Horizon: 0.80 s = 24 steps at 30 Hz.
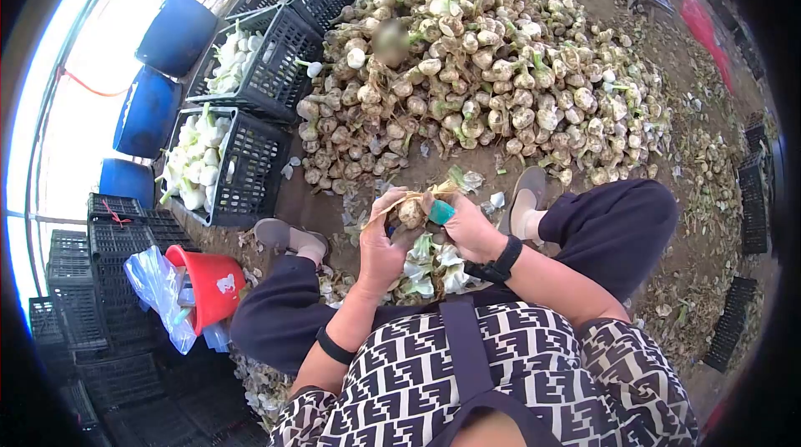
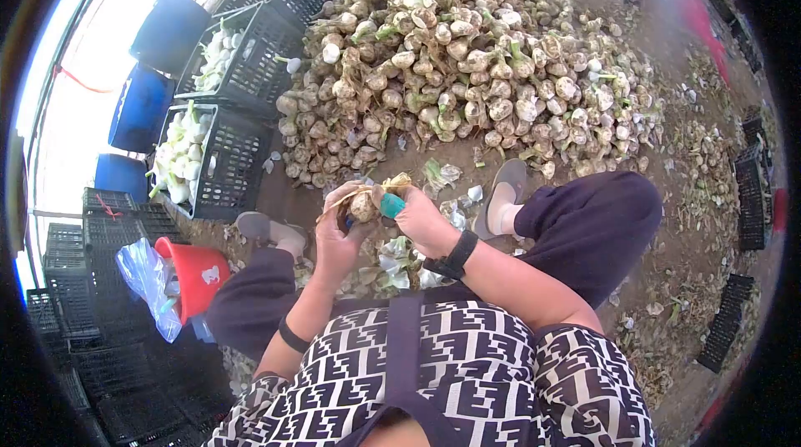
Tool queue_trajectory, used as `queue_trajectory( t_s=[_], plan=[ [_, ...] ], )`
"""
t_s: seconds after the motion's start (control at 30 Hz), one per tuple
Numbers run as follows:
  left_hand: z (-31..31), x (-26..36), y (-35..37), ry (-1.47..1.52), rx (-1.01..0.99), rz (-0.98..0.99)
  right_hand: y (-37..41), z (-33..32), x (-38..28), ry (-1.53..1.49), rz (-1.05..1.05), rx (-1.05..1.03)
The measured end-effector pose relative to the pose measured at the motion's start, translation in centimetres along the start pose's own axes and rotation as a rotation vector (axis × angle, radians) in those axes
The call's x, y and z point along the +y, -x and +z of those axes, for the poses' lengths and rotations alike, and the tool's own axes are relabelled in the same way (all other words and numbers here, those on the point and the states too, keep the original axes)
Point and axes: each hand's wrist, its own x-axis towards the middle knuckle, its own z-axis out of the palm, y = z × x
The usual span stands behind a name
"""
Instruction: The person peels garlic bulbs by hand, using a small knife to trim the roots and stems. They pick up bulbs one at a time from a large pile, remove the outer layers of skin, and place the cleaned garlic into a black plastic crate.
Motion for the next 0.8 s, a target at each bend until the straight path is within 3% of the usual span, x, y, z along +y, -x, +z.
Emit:
queue_trajectory(
  t_s=[0.13, 0.33, 0.37, 0.4, 0.43, 0.5, 0.57, 0.63, 0.7, 0.73, 0.77, 0.8],
  plan=[
    [0.3, -0.2, 0.5, -0.027, 0.004, -0.041, -0.5, -1.0, 0.5, 0.199, -0.142, -0.081],
    [0.2, 0.4, 0.7, 0.350, 0.032, -0.174, -0.7, -1.6, 0.4, 0.434, -0.373, -0.052],
    [0.0, 0.6, 0.7, 0.565, 0.056, -0.348, -0.6, -1.8, 0.4, 0.431, -0.371, -0.053],
    [-0.2, 0.8, 0.8, 0.779, 0.081, -0.522, -0.6, -1.9, 0.3, 0.538, -0.498, -0.085],
    [-0.4, 0.8, 0.7, 0.778, 0.081, -0.525, -0.5, -2.0, 0.2, 0.645, -0.625, -0.116],
    [-0.7, 0.8, 0.6, 1.117, 0.101, -0.828, -0.5, -2.1, 0.1, 0.609, -0.611, -0.219],
    [-0.7, 0.6, 0.4, 1.096, 0.091, -0.855, -0.9, -2.1, 0.5, 0.586, -0.602, -0.156],
    [-0.6, 0.3, 0.5, 0.943, 0.065, -0.729, -0.2, -2.1, -0.3, 0.721, -0.647, -0.112],
    [-0.5, 0.0, 0.8, 0.873, 0.009, -0.652, 0.8, -1.6, -1.2, 1.111, -0.767, -0.132],
    [-0.5, 0.1, 0.9, 0.918, -0.009, -0.657, 1.0, -1.5, -1.7, 1.159, -0.820, -0.149],
    [-0.5, 0.1, 0.9, 0.962, -0.030, -0.662, 0.7, -1.8, -1.7, 1.157, -0.818, -0.148],
    [-0.5, 0.1, 1.0, 1.041, 0.009, -0.677, 0.3, -2.2, -1.6, 0.808, -0.638, -0.212]
  ],
)
